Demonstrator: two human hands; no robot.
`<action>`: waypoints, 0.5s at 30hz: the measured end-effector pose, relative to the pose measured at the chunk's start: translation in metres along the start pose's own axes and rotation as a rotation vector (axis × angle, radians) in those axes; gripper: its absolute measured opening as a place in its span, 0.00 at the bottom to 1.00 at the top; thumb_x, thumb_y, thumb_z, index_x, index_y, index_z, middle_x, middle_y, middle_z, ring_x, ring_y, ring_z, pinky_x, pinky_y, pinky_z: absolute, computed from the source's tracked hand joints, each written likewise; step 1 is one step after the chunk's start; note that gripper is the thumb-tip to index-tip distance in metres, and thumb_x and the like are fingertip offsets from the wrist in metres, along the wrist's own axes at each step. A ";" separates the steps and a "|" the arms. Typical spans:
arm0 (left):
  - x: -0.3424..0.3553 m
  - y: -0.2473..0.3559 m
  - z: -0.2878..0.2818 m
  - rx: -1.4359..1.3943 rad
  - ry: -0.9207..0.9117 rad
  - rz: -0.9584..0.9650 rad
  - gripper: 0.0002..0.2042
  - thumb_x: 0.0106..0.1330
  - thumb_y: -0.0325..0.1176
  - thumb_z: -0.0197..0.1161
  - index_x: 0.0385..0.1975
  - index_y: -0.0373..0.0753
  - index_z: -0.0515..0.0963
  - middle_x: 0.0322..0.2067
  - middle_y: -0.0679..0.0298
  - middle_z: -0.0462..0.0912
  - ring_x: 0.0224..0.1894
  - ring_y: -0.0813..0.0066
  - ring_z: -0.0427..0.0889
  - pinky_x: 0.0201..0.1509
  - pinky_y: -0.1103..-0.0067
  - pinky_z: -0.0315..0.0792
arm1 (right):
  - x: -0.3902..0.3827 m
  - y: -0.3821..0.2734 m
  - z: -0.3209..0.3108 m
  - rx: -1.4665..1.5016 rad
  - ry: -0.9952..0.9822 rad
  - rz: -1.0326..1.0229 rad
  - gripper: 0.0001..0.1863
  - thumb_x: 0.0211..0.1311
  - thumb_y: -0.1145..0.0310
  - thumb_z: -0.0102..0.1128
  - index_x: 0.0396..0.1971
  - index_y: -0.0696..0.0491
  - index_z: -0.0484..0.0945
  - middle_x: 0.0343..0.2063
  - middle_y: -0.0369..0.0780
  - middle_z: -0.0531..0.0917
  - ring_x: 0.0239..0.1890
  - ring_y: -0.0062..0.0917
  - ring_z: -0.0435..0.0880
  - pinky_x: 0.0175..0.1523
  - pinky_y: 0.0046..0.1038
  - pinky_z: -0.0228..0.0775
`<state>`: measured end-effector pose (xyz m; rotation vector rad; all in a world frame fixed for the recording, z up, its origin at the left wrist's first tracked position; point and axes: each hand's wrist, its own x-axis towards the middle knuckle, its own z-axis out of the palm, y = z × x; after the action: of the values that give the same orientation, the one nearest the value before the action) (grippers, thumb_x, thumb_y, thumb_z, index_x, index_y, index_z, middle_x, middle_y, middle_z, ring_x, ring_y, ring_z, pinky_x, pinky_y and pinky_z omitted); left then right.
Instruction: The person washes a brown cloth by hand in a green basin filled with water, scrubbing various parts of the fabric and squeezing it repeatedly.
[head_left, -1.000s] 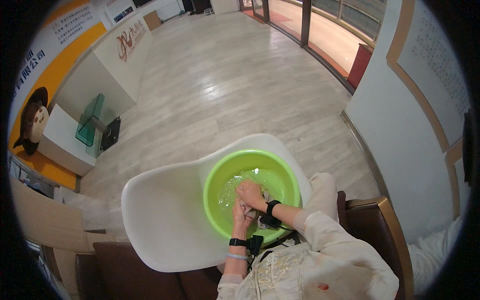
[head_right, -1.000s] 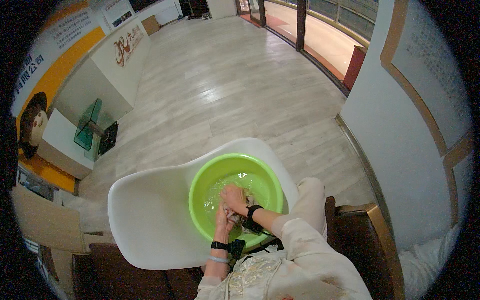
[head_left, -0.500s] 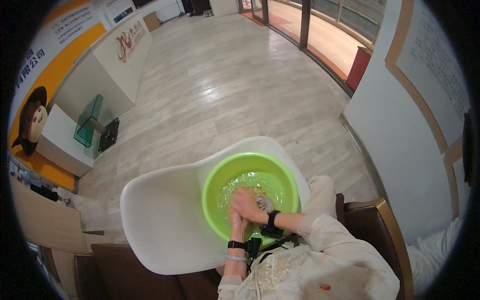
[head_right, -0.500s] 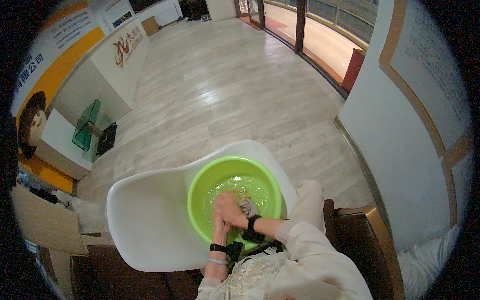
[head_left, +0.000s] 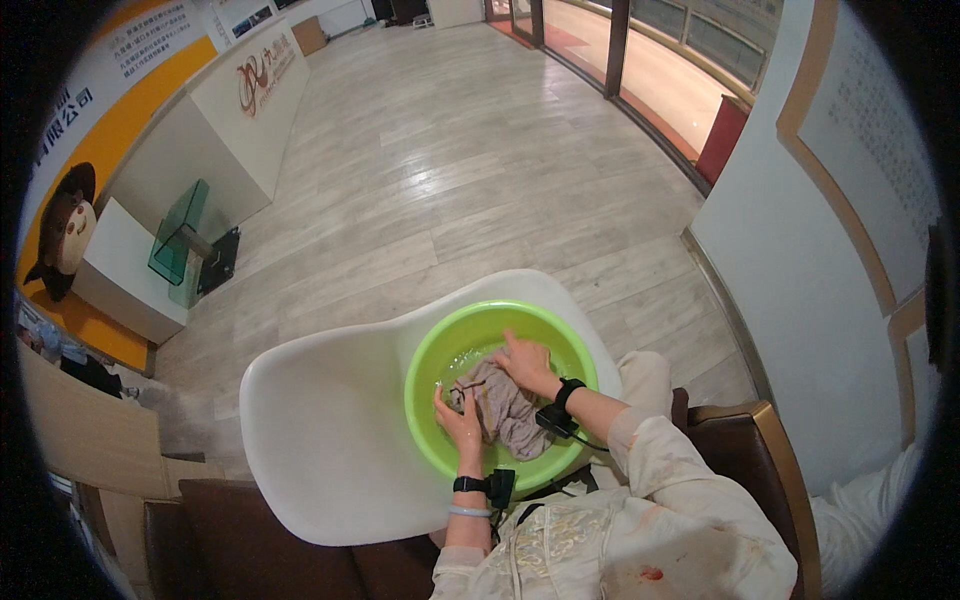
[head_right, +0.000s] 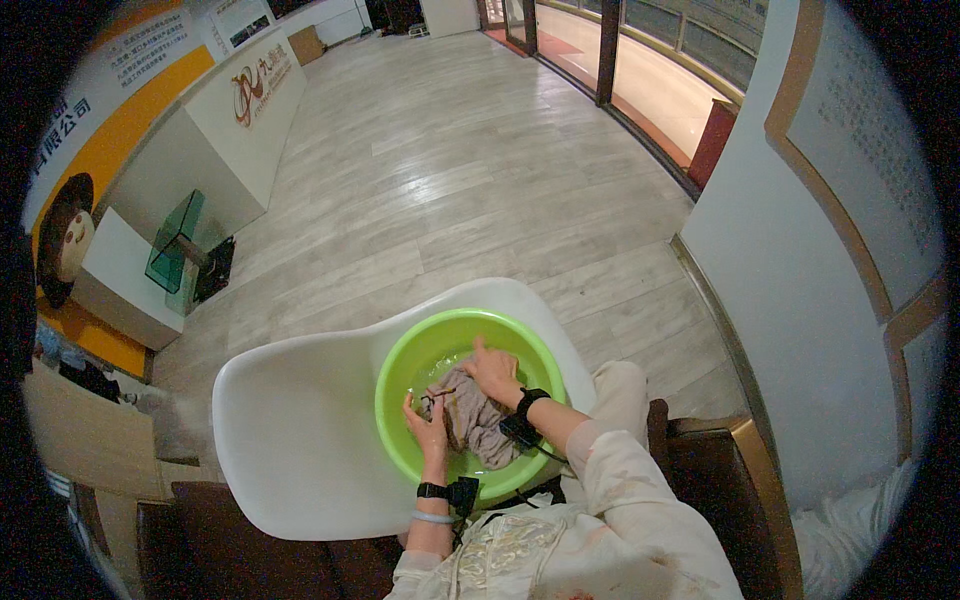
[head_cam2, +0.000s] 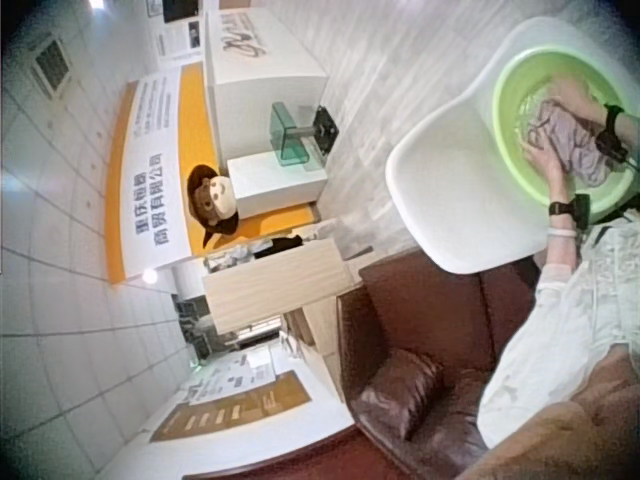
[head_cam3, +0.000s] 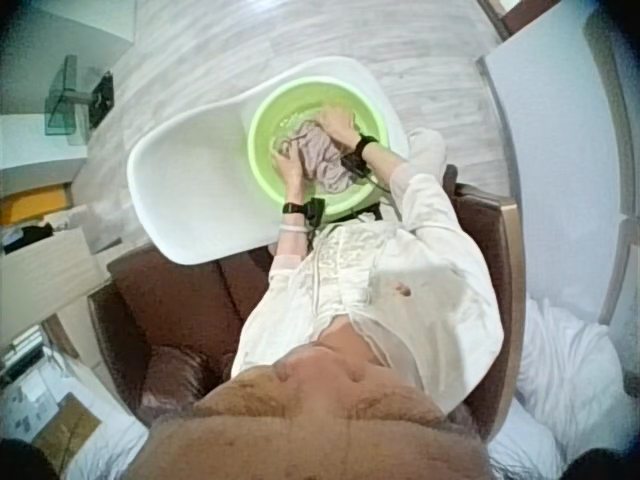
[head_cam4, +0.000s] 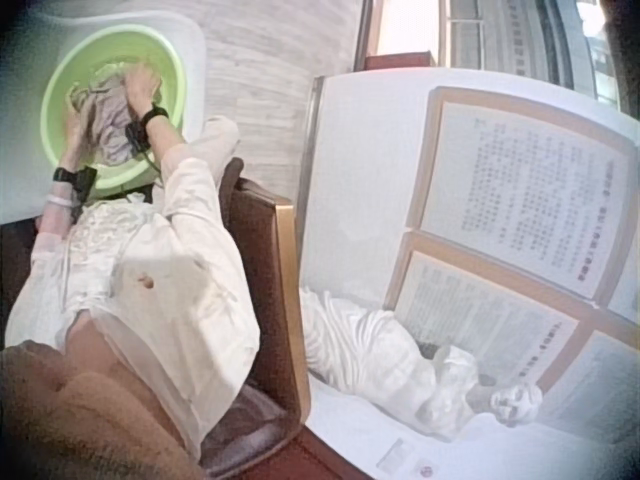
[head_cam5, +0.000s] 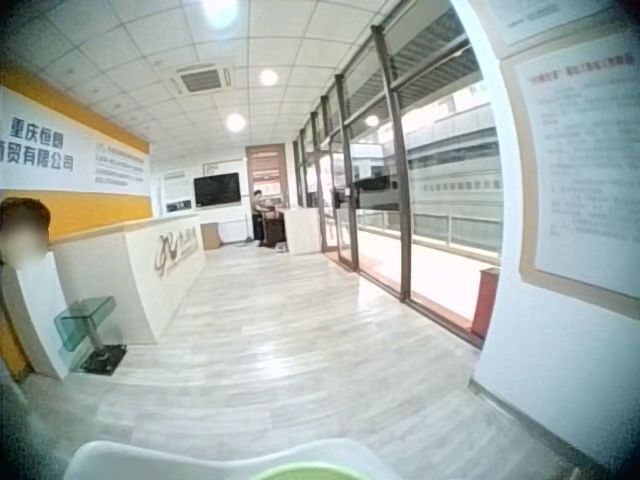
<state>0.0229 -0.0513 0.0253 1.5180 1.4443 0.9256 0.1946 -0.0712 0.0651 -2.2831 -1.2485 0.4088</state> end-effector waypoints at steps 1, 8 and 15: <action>-0.001 0.000 -0.002 0.102 0.013 0.005 0.31 0.54 0.36 0.65 0.55 0.36 0.59 0.49 0.45 0.67 0.51 0.51 0.66 0.57 0.66 0.59 | -0.004 -0.003 -0.002 -0.070 -0.073 -0.053 0.20 0.52 0.52 0.57 0.30 0.55 0.77 0.22 0.49 0.80 0.27 0.45 0.79 0.33 0.43 0.70; 0.003 -0.039 0.008 -0.017 -0.178 -0.191 0.37 0.47 0.35 0.69 0.56 0.33 0.56 0.51 0.41 0.64 0.54 0.50 0.65 0.57 0.68 0.59 | 0.010 0.019 0.046 -0.093 -0.054 -0.174 0.22 0.48 0.55 0.58 0.42 0.53 0.76 0.27 0.53 0.80 0.33 0.47 0.80 0.39 0.43 0.72; 0.005 -0.032 0.009 -0.020 -0.038 -0.124 0.30 0.49 0.32 0.66 0.49 0.31 0.57 0.47 0.47 0.64 0.50 0.56 0.66 0.56 0.69 0.59 | -0.001 -0.003 0.028 0.006 -0.373 -0.116 0.24 0.50 0.49 0.53 0.25 0.59 0.80 0.24 0.56 0.79 0.29 0.45 0.80 0.35 0.42 0.71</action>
<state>0.0187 -0.0469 -0.0074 1.4073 1.4802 0.8299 0.1782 -0.0631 0.0439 -2.1793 -1.5459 0.8224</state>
